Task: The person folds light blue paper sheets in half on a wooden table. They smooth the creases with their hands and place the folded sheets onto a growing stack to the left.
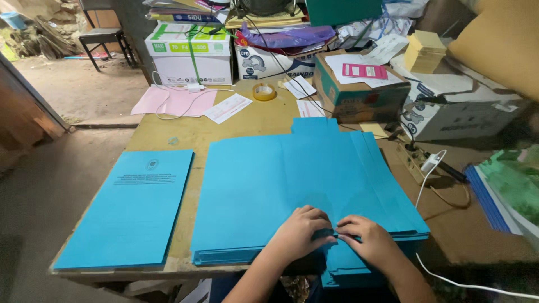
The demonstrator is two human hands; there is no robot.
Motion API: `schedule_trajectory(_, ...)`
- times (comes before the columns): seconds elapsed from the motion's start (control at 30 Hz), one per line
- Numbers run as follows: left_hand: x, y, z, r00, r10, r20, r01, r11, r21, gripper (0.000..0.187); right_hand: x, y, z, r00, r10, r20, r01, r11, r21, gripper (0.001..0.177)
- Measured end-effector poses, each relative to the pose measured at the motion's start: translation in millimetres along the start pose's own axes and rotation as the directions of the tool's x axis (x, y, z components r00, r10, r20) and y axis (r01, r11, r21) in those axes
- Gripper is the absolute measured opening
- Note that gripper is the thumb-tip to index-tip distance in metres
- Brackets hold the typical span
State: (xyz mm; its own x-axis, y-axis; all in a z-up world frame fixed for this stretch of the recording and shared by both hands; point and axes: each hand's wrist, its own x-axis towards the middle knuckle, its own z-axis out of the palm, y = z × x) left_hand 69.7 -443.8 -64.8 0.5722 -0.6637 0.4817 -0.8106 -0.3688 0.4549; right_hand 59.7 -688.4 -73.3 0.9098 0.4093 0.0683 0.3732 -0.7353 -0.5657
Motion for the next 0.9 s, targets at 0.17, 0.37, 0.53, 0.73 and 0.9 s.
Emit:
schedule_trajectory(0.17, -0.9, 6.9, -5.8, 1.000, -0.019, -0.001, 0.019, 0.997, -0.070, 0.025, -3.5, -4.3, 10.2, 0.999, -0.044, 0.028, 0.047, 0.993, -0.107, 0.022)
schedule_trajectory(0.37, 3.6, 10.7, -11.2, 0.989, -0.150, 0.004, 0.150, 0.988, 0.022, 0.034, -5.1, 1.5, 10.6, 1.000, 0.015, -0.023, -0.017, 0.997, -0.072, 0.022)
schedule_trajectory(0.53, -2.2, 3.2, -3.2, 0.940, -0.325, 0.108, 0.294, 0.927, 0.234, 0.055, -13.8, -26.6, 8.7, 0.995, 0.100, 0.019, -0.099, 0.993, -0.068, 0.032)
schedule_trajectory(0.73, 1.3, -1.7, 1.6, 0.918, -0.374, 0.134, 0.332, 0.907, 0.259, 0.062, -21.2, -30.8, 0.7, 0.978, 0.138, 0.157, -0.133, 0.990, -0.042, 0.050)
schedule_trajectory(0.9, 0.4, -3.9, 0.6, 0.933, -0.336, 0.127, 0.297, 0.920, 0.254, 0.054, -18.4, -23.5, -2.0, 0.908, 0.367, 0.202, -0.352, 0.930, -0.107, 0.053)
